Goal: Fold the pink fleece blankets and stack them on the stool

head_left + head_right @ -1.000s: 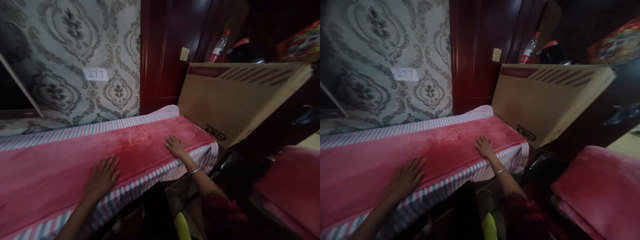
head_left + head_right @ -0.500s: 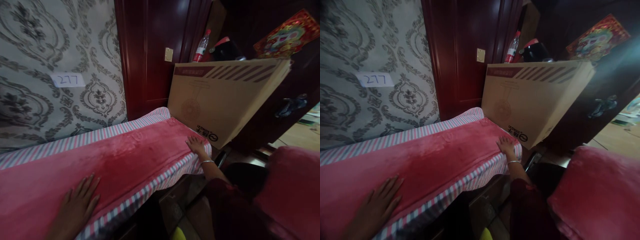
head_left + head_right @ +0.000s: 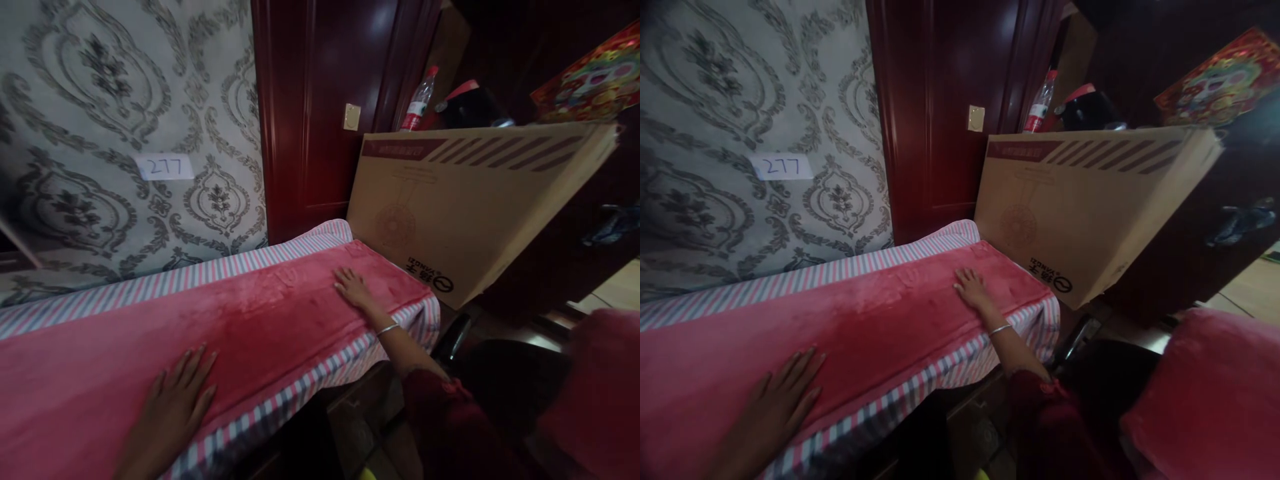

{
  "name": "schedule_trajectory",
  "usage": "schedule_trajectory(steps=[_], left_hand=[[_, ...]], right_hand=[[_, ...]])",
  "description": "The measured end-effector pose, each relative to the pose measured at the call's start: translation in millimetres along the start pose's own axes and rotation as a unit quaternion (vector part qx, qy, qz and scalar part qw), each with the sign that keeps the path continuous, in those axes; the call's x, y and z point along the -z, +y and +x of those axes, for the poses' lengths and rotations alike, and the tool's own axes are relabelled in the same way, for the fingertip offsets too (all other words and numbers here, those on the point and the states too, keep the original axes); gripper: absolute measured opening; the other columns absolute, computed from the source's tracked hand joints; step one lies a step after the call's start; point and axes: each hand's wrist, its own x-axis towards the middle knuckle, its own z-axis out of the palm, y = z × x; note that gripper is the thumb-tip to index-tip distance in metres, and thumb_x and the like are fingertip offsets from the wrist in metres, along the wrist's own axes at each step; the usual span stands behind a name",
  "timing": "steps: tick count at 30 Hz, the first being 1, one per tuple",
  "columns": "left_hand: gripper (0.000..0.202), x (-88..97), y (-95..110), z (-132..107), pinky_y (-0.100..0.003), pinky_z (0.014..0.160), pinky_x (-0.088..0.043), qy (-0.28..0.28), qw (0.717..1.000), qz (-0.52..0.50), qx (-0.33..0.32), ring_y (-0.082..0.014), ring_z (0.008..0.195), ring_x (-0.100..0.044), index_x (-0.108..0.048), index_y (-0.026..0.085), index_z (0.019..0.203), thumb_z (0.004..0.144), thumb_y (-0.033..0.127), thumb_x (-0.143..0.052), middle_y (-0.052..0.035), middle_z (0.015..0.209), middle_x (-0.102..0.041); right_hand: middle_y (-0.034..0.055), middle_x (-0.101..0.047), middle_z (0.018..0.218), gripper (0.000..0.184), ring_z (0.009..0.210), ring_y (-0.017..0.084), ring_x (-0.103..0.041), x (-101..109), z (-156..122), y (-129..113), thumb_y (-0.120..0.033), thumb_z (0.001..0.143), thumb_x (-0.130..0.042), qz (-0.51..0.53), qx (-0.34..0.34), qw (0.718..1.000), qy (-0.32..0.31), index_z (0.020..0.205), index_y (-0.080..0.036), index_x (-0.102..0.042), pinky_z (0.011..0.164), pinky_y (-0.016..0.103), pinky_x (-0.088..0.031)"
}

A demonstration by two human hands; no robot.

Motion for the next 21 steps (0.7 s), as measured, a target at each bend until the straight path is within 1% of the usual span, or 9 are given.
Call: schedule_trajectory(steps=[3,6,10,12,14,16,18,20,21], left_hand=[[0.062,4.5,2.3,-0.9,-0.058,0.115,-0.03,-0.009,1.0,0.003,0.002,-0.032,0.145,-0.037,-0.053,0.022,0.144,0.091,0.045,-0.031,-0.0097,0.155,-0.043],[0.061,11.2,6.2,-1.0,-0.057,0.116,-0.029,-0.031,0.999,0.008,0.013,-0.0309,0.147,-0.035,-0.05,0.022,0.146,0.092,0.043,-0.031,-0.0086,0.156,-0.04],[0.059,19.8,11.3,-1.3,-0.058,0.116,-0.03,-0.043,0.999,0.001,0.014,-0.0306,0.147,-0.034,-0.048,0.023,0.147,0.092,0.039,-0.035,-0.0082,0.157,-0.039],[0.058,22.9,13.7,-1.6,-0.058,0.116,-0.029,-0.038,0.999,-0.001,0.014,-0.0303,0.147,-0.033,-0.047,0.024,0.148,0.092,0.037,-0.036,-0.0079,0.158,-0.037],[0.058,25.7,16.2,-1.7,-0.058,0.117,-0.028,-0.045,0.999,-0.002,0.021,-0.0305,0.147,-0.033,-0.047,0.024,0.148,0.092,0.037,-0.037,-0.0079,0.158,-0.037],[0.058,28.8,18.7,-1.5,-0.059,0.117,-0.028,-0.057,0.998,-0.011,0.027,-0.0311,0.147,-0.033,-0.046,0.023,0.149,0.093,0.038,-0.037,-0.0084,0.158,-0.037],[0.058,32.3,21.3,-1.4,-0.059,0.117,-0.027,-0.061,0.997,-0.024,0.031,-0.0313,0.148,-0.032,-0.046,0.023,0.149,0.094,0.039,-0.036,-0.0088,0.158,-0.038],[0.057,35.6,23.6,-1.7,-0.059,0.118,-0.026,-0.062,0.997,-0.036,0.03,-0.0309,0.148,-0.031,-0.045,0.024,0.149,0.095,0.039,-0.036,-0.0089,0.158,-0.038],[0.057,37.1,24.7,-2.0,-0.059,0.118,-0.026,-0.063,0.997,-0.04,0.03,-0.0308,0.149,-0.03,-0.044,0.024,0.15,0.096,0.039,-0.037,-0.0088,0.159,-0.037]], right_hand=[[0.005,-0.021,0.166,0.059,0.151,0.027,-0.022,-6.9,1.7,-1.0,-0.05,0.102,-0.028,-0.008,-0.029,0.999,-0.012,0.158,-0.031,-0.028,0.117,0.054,-0.024],[0.0067,-0.022,0.166,0.059,0.15,0.028,-0.023,-7.8,-0.6,15.5,-0.048,0.102,-0.027,-0.01,-0.073,0.997,-0.008,0.158,-0.027,-0.028,0.117,0.054,-0.024],[0.0097,-0.026,0.164,0.059,0.149,0.03,-0.026,-3.4,-10.6,41.1,-0.049,0.102,-0.025,-0.016,-0.141,0.99,-0.009,0.157,-0.026,-0.031,0.115,0.058,-0.025],[0.0112,-0.028,0.163,0.059,0.148,0.032,-0.027,-1.0,-18.3,49.1,-0.049,0.102,-0.023,-0.021,-0.168,0.985,-0.008,0.156,-0.027,-0.033,0.113,0.061,-0.026],[0.013,-0.031,0.162,0.058,0.147,0.034,-0.029,1.6,-26.1,51.2,-0.048,0.102,-0.022,-0.024,-0.188,0.982,-0.004,0.155,-0.026,-0.035,0.11,0.064,-0.028],[0.016,-0.033,0.16,0.059,0.145,0.036,-0.032,4.4,-32.4,44.9,-0.047,0.103,-0.022,-0.027,-0.197,0.98,0.002,0.154,-0.022,-0.037,0.108,0.066,-0.03],[0.0178,-0.035,0.158,0.059,0.145,0.036,-0.033,6.1,-37.1,27.8,-0.046,0.103,-0.022,-0.03,-0.185,0.982,0.008,0.154,-0.02,-0.037,0.108,0.064,-0.031],[0.016,-0.032,0.161,0.058,0.147,0.033,-0.029,4.6,-42.2,-0.8,-0.045,0.104,-0.023,-0.029,-0.139,0.99,0.015,0.155,-0.022,-0.034,0.111,0.061,-0.03],[0.0141,-0.029,0.162,0.057,0.149,0.031,-0.026,2.2,-45.8,-18.6,-0.045,0.104,-0.023,-0.026,-0.1,0.994,0.02,0.156,-0.024,-0.033,0.112,0.06,-0.028]])
